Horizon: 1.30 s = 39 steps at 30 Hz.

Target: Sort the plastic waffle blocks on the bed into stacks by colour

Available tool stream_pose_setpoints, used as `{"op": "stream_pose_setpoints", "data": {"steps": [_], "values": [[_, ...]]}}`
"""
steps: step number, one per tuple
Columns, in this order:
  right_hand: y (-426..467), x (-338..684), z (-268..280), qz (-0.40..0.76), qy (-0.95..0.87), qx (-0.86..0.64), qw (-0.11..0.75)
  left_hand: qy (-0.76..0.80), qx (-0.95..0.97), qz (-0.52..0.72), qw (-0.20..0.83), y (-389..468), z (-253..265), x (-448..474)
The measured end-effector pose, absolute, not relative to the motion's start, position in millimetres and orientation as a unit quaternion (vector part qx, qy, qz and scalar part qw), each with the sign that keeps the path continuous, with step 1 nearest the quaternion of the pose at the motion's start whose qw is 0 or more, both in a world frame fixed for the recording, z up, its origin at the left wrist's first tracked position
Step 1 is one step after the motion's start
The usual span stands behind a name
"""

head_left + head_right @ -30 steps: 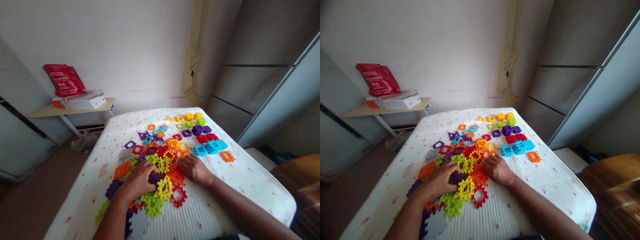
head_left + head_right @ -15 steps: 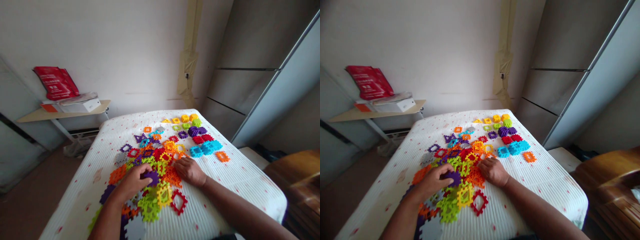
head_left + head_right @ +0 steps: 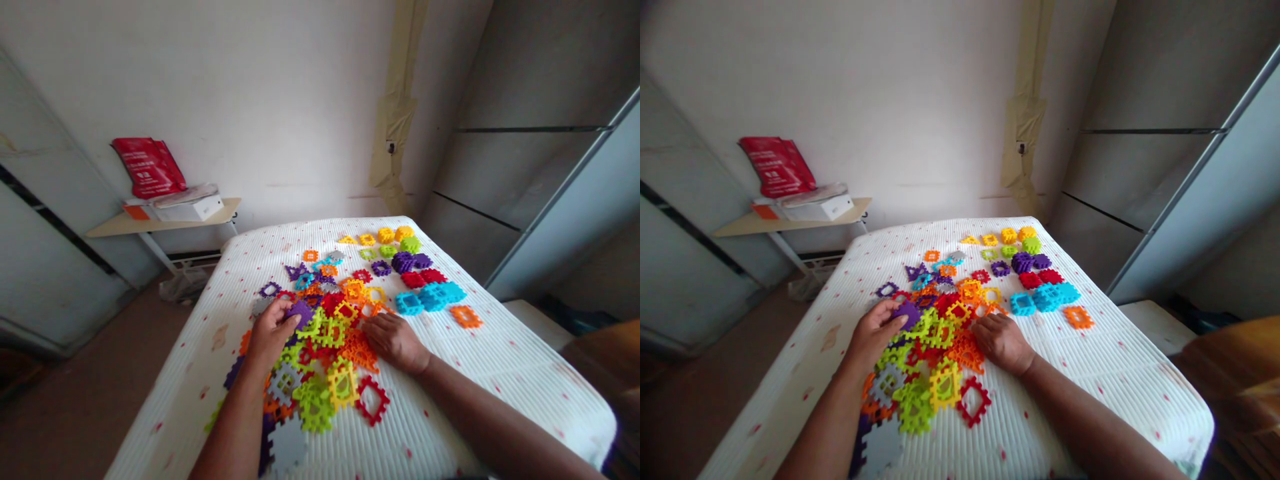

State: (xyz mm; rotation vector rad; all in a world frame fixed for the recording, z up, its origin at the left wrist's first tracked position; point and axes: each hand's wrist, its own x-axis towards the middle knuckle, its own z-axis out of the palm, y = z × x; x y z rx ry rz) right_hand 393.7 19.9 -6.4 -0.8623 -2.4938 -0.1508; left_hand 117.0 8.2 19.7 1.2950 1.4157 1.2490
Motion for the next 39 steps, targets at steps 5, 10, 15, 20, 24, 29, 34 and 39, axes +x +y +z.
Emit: {"op": "stream_pose_setpoints", "data": {"steps": [5,10,15,20,24,29,34,39], "values": [[20,393,-8,-0.06,-0.913,-0.32,0.247,0.606,0.487,0.53,0.337,8,23,118],[22,396,-9,-0.064,-0.909,-0.318,0.261,0.598,0.449,0.559,0.358,9,19,115],[25,385,7,-0.064,-0.896,-0.302,0.319,0.532,0.461,0.566,0.429,8,21,119],[28,345,32,-0.049,-0.918,-0.267,0.289,0.498,0.451,0.574,0.468,4,28,126],[33,312,48,-0.054,-0.939,-0.253,0.229,0.498,0.431,0.58,0.479,4,29,129],[35,291,58,-0.067,-0.949,-0.258,0.169,0.5,0.427,0.566,0.497,3,31,129],[44,297,64,-0.051,-0.959,-0.238,0.143,0.506,0.428,0.555,0.503,1,33,131],[74,368,91,-0.011,-0.94,-0.285,0.189,0.524,0.41,0.593,0.454,4,28,125]]}}
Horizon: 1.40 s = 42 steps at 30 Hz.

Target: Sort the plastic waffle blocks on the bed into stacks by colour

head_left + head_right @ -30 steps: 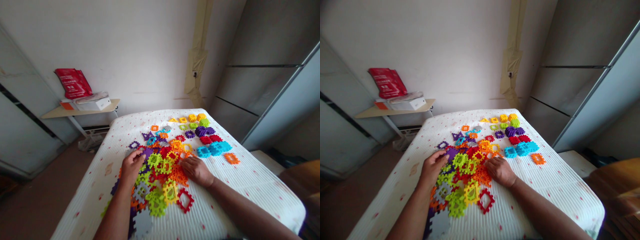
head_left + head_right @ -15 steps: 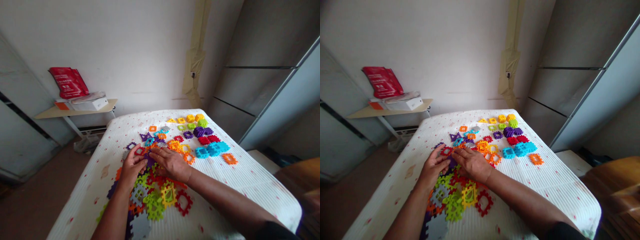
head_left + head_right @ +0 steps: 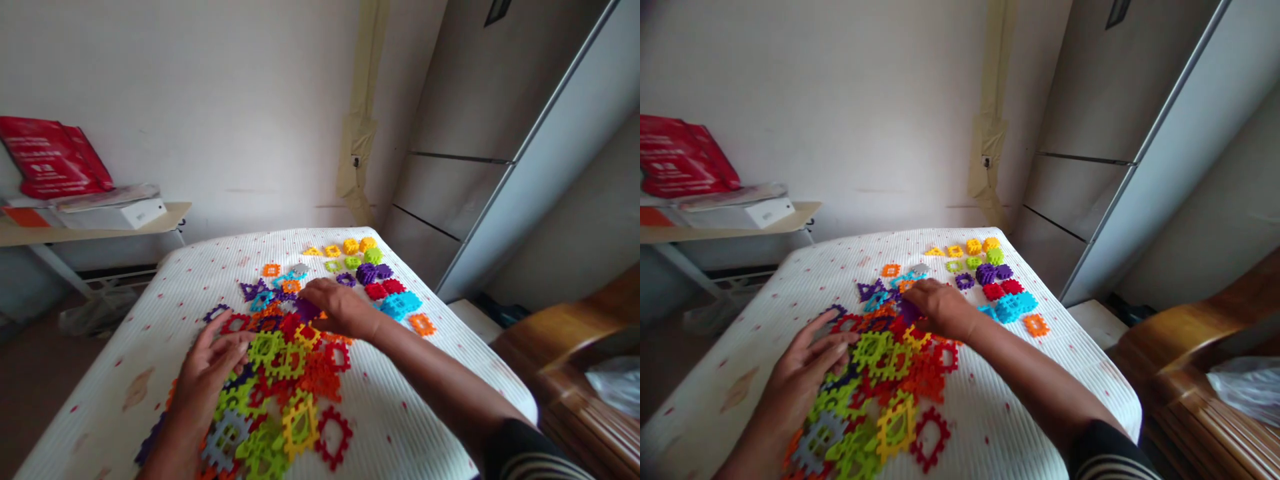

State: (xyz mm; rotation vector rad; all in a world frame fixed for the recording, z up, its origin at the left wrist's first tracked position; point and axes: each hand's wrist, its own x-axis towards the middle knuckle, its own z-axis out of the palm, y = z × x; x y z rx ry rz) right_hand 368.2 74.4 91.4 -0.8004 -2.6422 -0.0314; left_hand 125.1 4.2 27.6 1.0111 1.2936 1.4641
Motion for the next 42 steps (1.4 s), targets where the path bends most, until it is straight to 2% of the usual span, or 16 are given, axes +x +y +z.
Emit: {"op": "stream_pose_setpoints", "data": {"steps": [3,8,12,17,26,36,39,42], "values": [[100,436,111,-0.035,-0.893,-0.397,0.209,0.536,0.394,0.606,0.437,7,22,119],[141,527,113,-0.094,-0.798,-0.595,0.039,0.553,0.39,0.601,0.424,10,16,114],[166,551,90,-0.085,-0.764,-0.639,-0.041,0.579,0.387,0.582,0.419,12,12,114],[186,549,71,-0.069,-0.756,-0.644,-0.095,0.608,0.386,0.565,0.401,14,7,109],[195,542,72,-0.055,-0.755,-0.639,-0.135,0.62,0.395,0.56,0.382,10,13,114],[198,540,65,-0.05,-0.752,-0.644,-0.135,0.612,0.422,0.559,0.367,12,11,111],[195,543,67,-0.058,-0.752,-0.645,-0.122,0.629,0.45,0.542,0.328,12,12,112],[186,544,73,-0.083,-0.757,-0.641,-0.093,0.651,0.513,0.507,0.236,14,9,111]]}}
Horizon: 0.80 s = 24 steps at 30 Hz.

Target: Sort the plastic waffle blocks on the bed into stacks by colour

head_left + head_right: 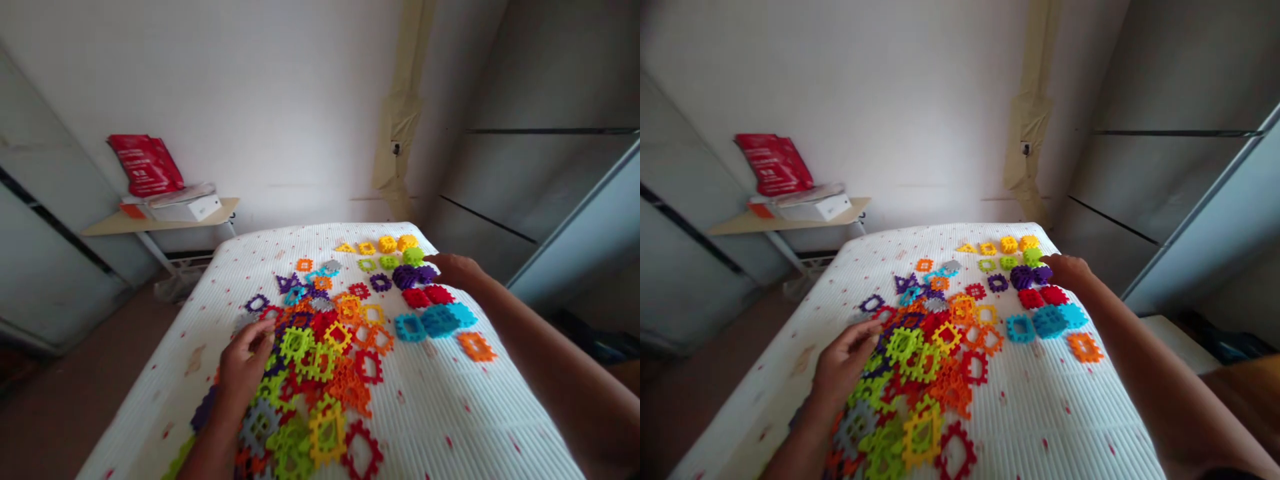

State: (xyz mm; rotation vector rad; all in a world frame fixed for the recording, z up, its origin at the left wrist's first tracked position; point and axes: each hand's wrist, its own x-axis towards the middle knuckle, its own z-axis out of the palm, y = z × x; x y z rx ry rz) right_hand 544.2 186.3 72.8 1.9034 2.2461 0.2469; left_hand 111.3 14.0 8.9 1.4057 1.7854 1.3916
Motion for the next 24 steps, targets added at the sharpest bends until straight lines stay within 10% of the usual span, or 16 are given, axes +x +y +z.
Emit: {"op": "stream_pose_setpoints", "data": {"steps": [10,24], "values": [[75,436,52,0.086,0.905,0.364,-0.204,0.674,0.615,0.404,0.065,16,6,111],[54,389,-12,0.068,0.928,0.249,-0.27,0.767,0.619,0.164,0.04,6,24,112]]}}
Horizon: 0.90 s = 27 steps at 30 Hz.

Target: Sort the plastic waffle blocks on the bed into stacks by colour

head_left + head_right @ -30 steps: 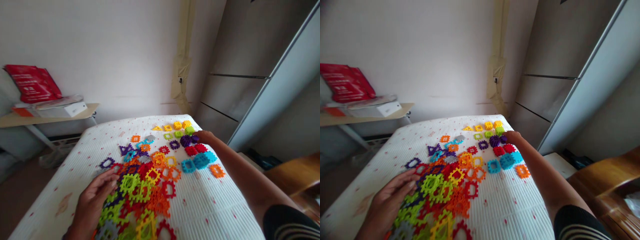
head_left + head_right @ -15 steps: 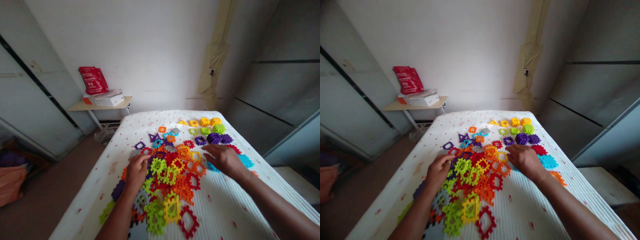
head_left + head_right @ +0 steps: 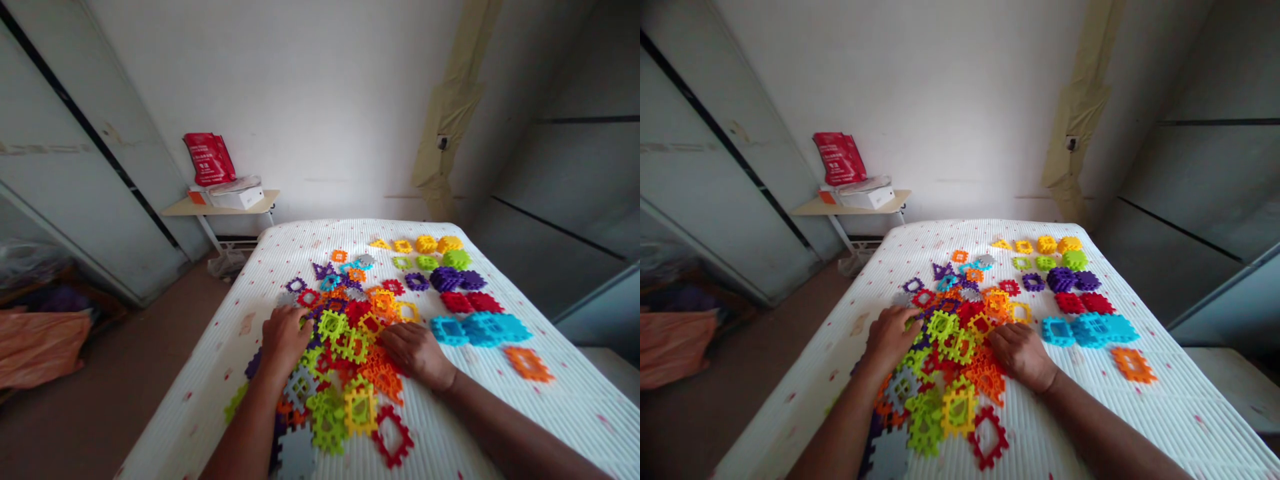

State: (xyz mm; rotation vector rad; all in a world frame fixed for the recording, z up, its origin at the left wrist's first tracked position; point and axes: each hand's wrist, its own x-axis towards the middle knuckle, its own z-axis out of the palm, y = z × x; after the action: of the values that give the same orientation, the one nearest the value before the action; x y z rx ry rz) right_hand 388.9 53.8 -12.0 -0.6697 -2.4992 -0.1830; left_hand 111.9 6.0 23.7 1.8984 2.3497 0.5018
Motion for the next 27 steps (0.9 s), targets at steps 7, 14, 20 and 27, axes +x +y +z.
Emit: {"op": "stream_pose_setpoints", "data": {"steps": [7,14,20,27], "values": [[53,388,-9,-0.071,-0.927,-0.243,0.278,0.765,0.619,0.174,0.02,7,21,115],[53,387,-9,-0.075,-0.924,-0.247,0.282,0.767,0.616,0.179,0.025,8,19,114],[53,388,-11,-0.067,-0.926,-0.245,0.278,0.761,0.621,0.187,0.034,10,17,117],[54,389,-12,-0.073,-0.927,-0.238,0.282,0.709,0.573,0.408,0.049,-7,42,86]]}}
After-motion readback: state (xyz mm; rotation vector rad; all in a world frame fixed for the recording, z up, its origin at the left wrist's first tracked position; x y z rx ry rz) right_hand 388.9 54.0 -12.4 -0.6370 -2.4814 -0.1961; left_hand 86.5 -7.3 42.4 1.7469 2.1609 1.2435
